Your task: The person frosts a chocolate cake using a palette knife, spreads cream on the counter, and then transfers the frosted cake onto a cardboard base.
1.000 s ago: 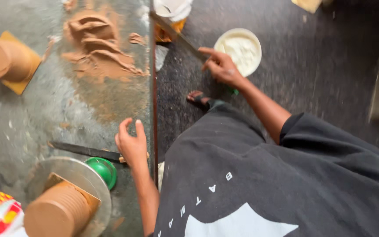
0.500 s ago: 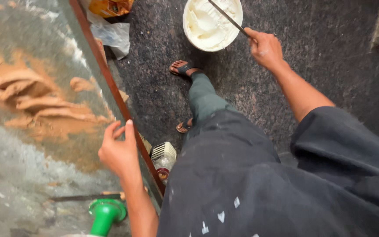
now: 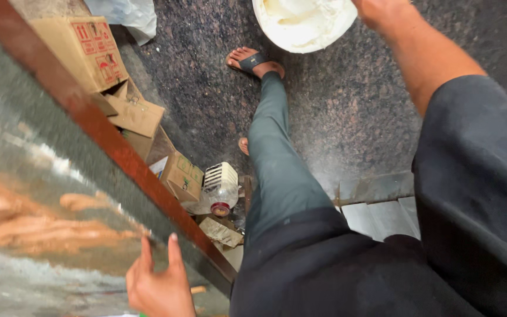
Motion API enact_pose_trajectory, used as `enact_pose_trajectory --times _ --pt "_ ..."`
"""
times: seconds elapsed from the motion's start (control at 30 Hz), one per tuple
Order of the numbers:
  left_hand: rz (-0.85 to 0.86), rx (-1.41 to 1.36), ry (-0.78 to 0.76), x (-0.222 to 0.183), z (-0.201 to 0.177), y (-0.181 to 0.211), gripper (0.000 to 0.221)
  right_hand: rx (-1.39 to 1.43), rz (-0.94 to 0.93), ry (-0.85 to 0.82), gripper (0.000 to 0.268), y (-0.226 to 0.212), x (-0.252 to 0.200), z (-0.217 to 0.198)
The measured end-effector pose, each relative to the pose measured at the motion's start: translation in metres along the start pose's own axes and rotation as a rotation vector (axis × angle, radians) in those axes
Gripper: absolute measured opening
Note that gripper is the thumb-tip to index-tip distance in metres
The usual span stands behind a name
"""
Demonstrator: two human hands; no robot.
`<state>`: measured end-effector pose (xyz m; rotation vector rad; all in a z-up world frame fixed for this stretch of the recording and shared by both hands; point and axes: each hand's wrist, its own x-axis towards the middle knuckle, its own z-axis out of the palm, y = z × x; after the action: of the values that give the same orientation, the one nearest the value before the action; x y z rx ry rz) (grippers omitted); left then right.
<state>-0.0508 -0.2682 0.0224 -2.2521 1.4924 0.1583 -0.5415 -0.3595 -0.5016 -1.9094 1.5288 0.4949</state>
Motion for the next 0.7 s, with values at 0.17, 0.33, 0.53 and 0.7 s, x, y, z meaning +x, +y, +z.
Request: enact_pose_trajectory --times 0.17,0.33,0.53,0.7 --pt "-0.010 -0.020 0.045 -0.030 0.053 -0.068 0.051 -0.011 0.190 -0.145 0.044 0.016 -0.011 0.069" --pt "0.044 -0.093 0.091 -0.037 0.081 -0.097 0.050 0.298 0.386 -0.102 0.045 -0.040 -0.010 0.078" --pt "-0.060 -0.015 0.085 -0.013 0.028 -0.025 0.040 1.734 0.911 0.023 0.044 -0.140 -0.027 0.052" --pt "-0.124 -0.183 0.080 -0.004 0.003 0.005 0.034 1.879 0.987 0.038 0.040 -0.162 -0.051 0.026"
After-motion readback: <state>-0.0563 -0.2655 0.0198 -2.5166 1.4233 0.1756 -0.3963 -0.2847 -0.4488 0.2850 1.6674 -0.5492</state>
